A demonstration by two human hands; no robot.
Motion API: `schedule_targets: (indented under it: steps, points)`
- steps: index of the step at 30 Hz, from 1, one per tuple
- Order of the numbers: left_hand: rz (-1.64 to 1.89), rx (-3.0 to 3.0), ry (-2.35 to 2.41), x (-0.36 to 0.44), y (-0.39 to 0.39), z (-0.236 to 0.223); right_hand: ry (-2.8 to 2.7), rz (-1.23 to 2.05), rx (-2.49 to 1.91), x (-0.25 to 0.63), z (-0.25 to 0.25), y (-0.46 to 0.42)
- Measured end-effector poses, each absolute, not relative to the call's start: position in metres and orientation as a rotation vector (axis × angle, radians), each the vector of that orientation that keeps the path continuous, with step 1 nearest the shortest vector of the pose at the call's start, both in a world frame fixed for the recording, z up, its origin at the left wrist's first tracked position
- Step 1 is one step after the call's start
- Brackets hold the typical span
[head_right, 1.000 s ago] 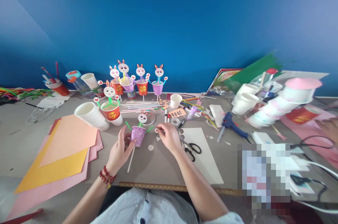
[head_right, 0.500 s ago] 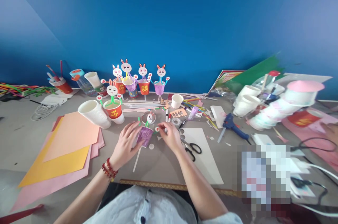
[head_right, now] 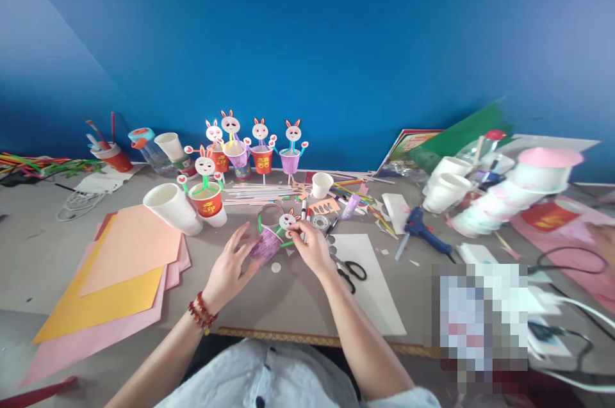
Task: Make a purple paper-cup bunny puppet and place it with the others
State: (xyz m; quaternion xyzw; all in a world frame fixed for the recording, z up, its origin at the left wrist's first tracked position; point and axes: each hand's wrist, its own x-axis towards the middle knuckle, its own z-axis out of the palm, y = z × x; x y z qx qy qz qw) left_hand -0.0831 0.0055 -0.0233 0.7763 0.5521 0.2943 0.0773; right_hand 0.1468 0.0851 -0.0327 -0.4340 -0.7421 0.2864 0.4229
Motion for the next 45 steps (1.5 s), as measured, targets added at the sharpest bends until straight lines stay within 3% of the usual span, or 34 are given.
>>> schedule_targets:
  steps: [9,20,32,45]
  points:
    - [1.069,2.137,1.661,-0.085,0.001,-0.043,-1.807,0.735,-1.014,0.15,-0.03,0.087]
    - [1.24,1.883,1.652,-0.085,-0.008,-0.035,-1.814,0.77,-1.015,0.148,-0.013,0.081]
    - [1.286,1.962,1.643,-0.067,-0.018,-0.027,-1.578,1.071,-0.912,0.132,0.012,0.084]
    - [1.145,1.895,1.77,-0.088,0.001,-0.045,-2.113,0.769,-1.218,0.137,-0.025,0.091]
